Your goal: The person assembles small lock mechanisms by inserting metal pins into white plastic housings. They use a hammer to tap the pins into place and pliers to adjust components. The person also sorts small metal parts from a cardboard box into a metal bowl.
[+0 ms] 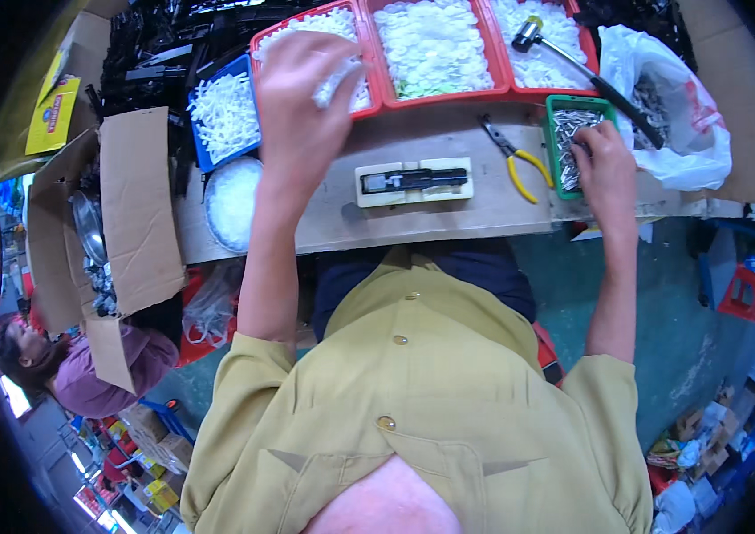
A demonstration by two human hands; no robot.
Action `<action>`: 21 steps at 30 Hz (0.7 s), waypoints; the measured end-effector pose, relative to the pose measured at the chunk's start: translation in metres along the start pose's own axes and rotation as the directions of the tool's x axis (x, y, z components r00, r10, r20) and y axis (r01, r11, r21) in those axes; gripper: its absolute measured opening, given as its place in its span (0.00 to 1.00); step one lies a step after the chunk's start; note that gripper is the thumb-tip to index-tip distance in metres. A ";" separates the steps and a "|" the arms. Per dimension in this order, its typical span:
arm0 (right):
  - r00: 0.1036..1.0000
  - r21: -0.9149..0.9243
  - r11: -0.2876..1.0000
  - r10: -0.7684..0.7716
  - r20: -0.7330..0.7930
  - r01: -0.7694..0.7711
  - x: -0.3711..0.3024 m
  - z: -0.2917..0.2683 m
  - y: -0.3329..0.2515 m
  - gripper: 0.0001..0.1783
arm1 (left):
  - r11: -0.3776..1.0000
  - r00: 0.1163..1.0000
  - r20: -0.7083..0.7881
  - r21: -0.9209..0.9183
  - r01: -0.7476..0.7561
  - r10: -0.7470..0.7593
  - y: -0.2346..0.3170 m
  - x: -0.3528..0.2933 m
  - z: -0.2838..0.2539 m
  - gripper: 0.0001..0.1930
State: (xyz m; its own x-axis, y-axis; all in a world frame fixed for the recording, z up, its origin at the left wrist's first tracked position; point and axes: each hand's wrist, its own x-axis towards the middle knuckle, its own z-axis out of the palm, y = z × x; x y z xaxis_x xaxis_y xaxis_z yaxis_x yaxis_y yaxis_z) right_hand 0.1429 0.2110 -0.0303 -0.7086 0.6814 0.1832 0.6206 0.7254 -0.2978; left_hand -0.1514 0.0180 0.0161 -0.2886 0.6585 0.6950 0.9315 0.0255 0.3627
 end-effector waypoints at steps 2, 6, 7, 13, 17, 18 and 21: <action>1.000 -0.004 1.000 0.020 0.002 -0.020 0.001 0.000 -0.002 0.04 | 0.999 0.998 0.042 -0.033 -0.040 0.042 -0.012 -0.007 0.048 0.08; 0.999 0.067 0.996 0.054 -0.007 -0.053 0.001 0.000 -0.002 0.04 | 0.994 0.976 0.215 0.097 -0.054 0.032 -0.012 0.000 0.088 0.06; 0.998 0.096 0.993 0.064 -0.008 -0.063 0.000 0.000 0.000 0.04 | 0.989 0.968 0.249 0.136 -0.065 0.030 -0.013 0.003 0.094 0.06; 0.994 0.235 0.968 0.105 -0.041 -0.092 -0.004 -0.001 0.009 0.05 | 0.950 0.936 0.353 0.290 -0.112 0.003 -0.016 0.011 0.111 0.06; 0.985 0.348 0.931 0.149 -0.084 -0.112 -0.006 -0.004 0.012 0.05 | 0.943 0.939 0.342 0.299 -0.144 0.035 -0.017 0.012 0.115 0.05; 0.986 0.355 0.931 0.129 -0.102 -0.085 -0.005 -0.004 0.011 0.05 | 0.944 0.945 0.322 0.296 -0.148 0.047 -0.018 0.012 0.114 0.04; 0.983 0.400 0.916 0.089 -0.159 -0.018 -0.002 -0.006 -0.004 0.04 | 0.992 0.979 0.202 0.112 -0.058 0.034 -0.016 0.012 0.111 0.05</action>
State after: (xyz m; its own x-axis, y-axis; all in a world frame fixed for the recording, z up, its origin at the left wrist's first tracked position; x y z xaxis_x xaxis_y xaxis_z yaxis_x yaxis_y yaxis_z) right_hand 0.1432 0.2073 -0.0235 -0.5885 0.7497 0.3027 0.4468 0.6136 -0.6511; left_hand -0.1454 0.1090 -0.0507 -0.2058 0.7973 0.5675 0.9656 0.0711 0.2503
